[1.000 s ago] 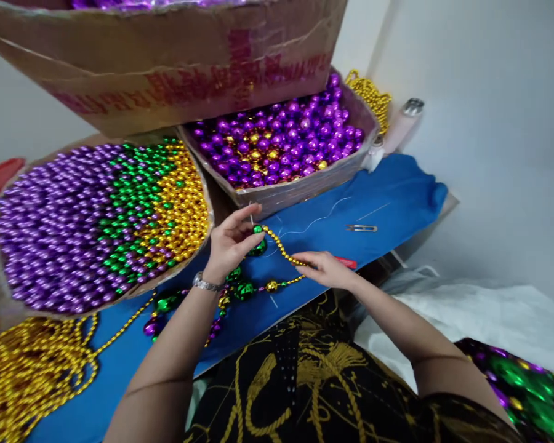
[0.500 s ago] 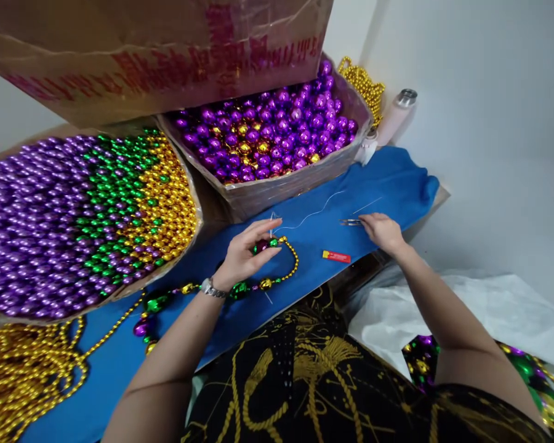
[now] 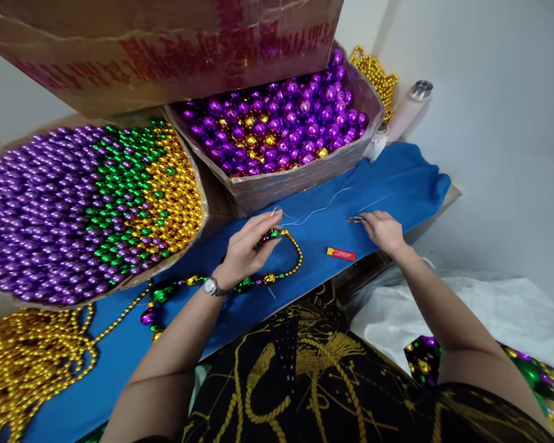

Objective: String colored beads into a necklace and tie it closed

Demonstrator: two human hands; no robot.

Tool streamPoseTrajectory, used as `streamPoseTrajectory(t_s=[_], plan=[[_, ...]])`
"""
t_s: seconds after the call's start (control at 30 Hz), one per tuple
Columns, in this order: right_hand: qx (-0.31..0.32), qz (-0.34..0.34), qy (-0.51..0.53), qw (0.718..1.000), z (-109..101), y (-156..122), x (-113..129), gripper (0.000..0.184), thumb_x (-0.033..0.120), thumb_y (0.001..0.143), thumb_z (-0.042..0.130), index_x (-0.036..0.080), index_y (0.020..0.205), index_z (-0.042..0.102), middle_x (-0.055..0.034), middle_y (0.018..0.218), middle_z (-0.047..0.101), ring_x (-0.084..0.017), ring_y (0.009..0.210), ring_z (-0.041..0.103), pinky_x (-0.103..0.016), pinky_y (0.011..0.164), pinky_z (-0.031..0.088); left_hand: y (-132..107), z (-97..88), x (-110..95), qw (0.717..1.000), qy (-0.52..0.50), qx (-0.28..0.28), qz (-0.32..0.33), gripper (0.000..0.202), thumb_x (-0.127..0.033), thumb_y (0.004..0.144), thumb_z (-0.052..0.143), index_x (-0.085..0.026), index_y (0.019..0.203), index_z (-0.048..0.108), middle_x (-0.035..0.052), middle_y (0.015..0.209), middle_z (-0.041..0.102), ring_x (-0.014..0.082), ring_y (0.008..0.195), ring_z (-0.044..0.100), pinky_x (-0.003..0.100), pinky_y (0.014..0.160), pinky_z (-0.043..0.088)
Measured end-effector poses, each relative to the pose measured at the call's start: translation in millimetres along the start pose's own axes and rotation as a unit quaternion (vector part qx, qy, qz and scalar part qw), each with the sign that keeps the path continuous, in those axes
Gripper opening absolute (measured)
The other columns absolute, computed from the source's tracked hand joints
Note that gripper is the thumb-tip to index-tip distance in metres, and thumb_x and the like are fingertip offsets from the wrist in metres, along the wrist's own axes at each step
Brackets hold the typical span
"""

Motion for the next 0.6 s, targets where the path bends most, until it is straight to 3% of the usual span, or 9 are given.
streamPoseTrajectory(t_s=[0.1,0.23,0.33,0.43,0.6], plan=[[0.014,-0.082,0.045,0.996,-4,-7,18,0.043,0.045,0.1,0.035,0.021,0.117,0.067,-0.0112,0.111,0.068,-0.022,0.099,0.06,-0.031,0.079,0.047,0,-0.5,3,0.998,-0.059,-0.023,-0.031,0.06,-0.012,0.084,0.069,-0.028,0.14,0.052,0.0115,0.134,0.059,0.0167,0.095,0.073,0.034,0.092,0.06],[0.107,-0.219,0.09,0.966,0,-30,49,0.043,0.056,0.094,0.049,0.025,0.119,0.065,-0.0083,0.109,0.067,-0.021,0.099,0.062,-0.029,0.079,0.05,1,1.2,7,0.979,-0.183,-0.027,-0.085,0.06,-0.014,0.082,0.073,-0.029,0.138,0.054,0.0108,0.136,0.057,0.0176,0.097,0.072,0.03,0.087,0.061],[0.126,-0.205,0.113,0.964,1,-37,62,0.041,0.05,0.095,0.051,0.022,0.121,0.064,-0.0097,0.104,0.067,-0.022,0.095,0.064,-0.032,0.078,0.052,3,3.9,8,0.961,-0.251,-0.018,-0.119,0.059,-0.018,0.081,0.074,-0.028,0.136,0.056,0.0109,0.136,0.058,0.0176,0.098,0.072,0.029,0.086,0.062],[0.116,-0.182,0.245,0.945,-14,-30,74,0.041,0.048,0.096,0.048,0.021,0.123,0.062,-0.0107,0.105,0.066,-0.021,0.096,0.065,-0.035,0.084,0.054,3,6.9,10,0.942,-0.295,0.0,-0.162,0.056,-0.022,0.081,0.076,-0.026,0.134,0.058,0.0121,0.136,0.06,0.0183,0.097,0.072,0.029,0.084,0.062],[0.156,-0.157,0.501,0.837,-59,-11,109,0.036,0.045,0.099,0.04,0.023,0.121,0.059,-0.0097,0.115,0.064,-0.019,0.097,0.066,-0.037,0.087,0.056,1,10.1,13,0.91,-0.353,0.019,-0.217,0.057,-0.025,0.078,0.079,-0.023,0.132,0.06,0.0142,0.135,0.061,0.0197,0.096,0.072,0.03,0.082,0.062]])
Point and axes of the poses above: each hand's wrist, its own y-axis towards the middle knuckle, its own z-axis out of the palm, x = y × z, the point moved 2 cm from there along y, towards the middle knuckle
